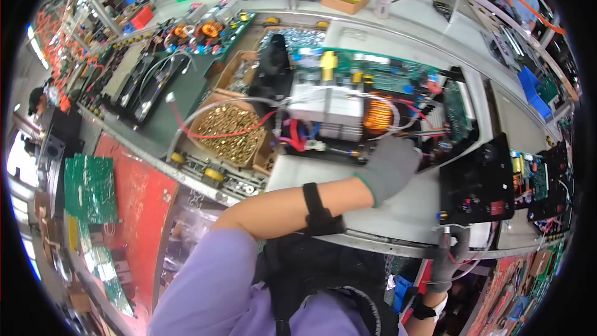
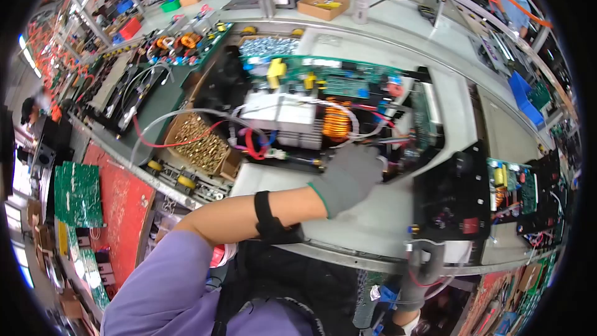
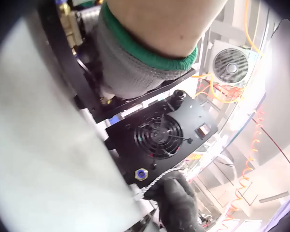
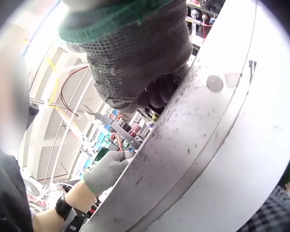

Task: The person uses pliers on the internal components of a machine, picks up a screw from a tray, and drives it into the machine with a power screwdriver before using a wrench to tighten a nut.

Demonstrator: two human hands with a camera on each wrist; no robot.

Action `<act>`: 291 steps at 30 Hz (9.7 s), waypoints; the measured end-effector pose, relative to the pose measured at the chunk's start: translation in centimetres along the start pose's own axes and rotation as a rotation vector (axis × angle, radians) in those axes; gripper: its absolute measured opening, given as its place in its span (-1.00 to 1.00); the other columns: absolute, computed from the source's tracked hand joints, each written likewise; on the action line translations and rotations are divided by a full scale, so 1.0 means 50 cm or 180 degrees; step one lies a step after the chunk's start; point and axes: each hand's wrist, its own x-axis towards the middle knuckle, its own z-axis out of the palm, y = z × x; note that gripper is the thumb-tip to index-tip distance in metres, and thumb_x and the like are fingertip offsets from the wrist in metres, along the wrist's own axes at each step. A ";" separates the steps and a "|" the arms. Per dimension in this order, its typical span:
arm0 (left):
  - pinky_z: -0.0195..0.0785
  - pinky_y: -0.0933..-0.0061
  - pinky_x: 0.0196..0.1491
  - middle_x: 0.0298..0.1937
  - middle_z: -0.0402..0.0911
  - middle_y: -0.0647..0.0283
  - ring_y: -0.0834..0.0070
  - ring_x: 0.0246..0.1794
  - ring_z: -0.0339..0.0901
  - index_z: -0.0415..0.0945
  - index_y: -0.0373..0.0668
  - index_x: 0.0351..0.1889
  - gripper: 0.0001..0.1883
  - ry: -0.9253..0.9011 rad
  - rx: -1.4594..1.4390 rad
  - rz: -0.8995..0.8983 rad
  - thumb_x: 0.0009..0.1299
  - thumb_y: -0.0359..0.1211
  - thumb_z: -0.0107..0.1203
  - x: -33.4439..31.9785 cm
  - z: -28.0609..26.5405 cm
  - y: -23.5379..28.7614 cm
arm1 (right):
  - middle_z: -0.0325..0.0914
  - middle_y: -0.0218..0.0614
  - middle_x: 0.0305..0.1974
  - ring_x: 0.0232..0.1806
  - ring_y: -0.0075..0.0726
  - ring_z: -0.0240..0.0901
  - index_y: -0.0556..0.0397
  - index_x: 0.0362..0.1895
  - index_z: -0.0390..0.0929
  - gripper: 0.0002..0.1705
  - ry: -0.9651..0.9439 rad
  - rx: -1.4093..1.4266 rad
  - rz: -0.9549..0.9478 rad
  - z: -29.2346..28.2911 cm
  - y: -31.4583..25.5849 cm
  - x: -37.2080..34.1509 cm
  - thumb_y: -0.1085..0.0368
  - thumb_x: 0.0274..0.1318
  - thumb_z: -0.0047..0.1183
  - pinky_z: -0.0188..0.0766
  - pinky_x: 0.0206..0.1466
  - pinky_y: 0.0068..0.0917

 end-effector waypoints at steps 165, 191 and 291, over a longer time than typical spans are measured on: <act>0.40 0.06 -0.20 -0.35 0.62 -0.15 -0.09 -0.28 0.57 0.60 -0.27 -0.27 -0.52 0.0640 -0.0862 0.0269 0.42 0.04 0.07 0.311 -0.199 -0.124 | 0.48 -0.32 -0.49 -0.56 -0.50 0.41 0.09 0.01 0.37 -0.34 -0.1768 0.2685 0.2393 0.066 -0.256 0.138 -0.28 0.24 -0.01 0.35 -0.49 -0.58; 0.34 0.43 -0.26 -0.42 0.58 0.29 0.56 -0.37 0.43 0.59 -0.36 -0.20 -0.65 -0.0027 -0.1711 0.0033 0.38 -0.18 0.21 0.304 -0.244 -0.082 | 0.49 -0.28 -0.41 -0.47 -0.45 0.42 0.15 0.17 0.34 -0.29 -0.1833 0.2677 0.2541 0.067 -0.223 0.099 -0.13 0.17 0.12 0.37 -0.39 -0.51; -0.06 0.68 -0.68 -0.54 0.40 0.42 0.70 -0.67 0.22 0.47 -0.21 -0.08 -0.61 -0.0959 -0.6338 -0.2371 0.47 -0.05 0.15 -0.020 -0.081 -0.017 | 0.49 -0.11 -0.06 0.00 -0.27 0.45 0.14 0.28 0.22 -0.22 -0.2256 0.2106 0.2250 0.003 -0.230 0.044 0.06 0.09 0.27 0.40 0.09 -0.26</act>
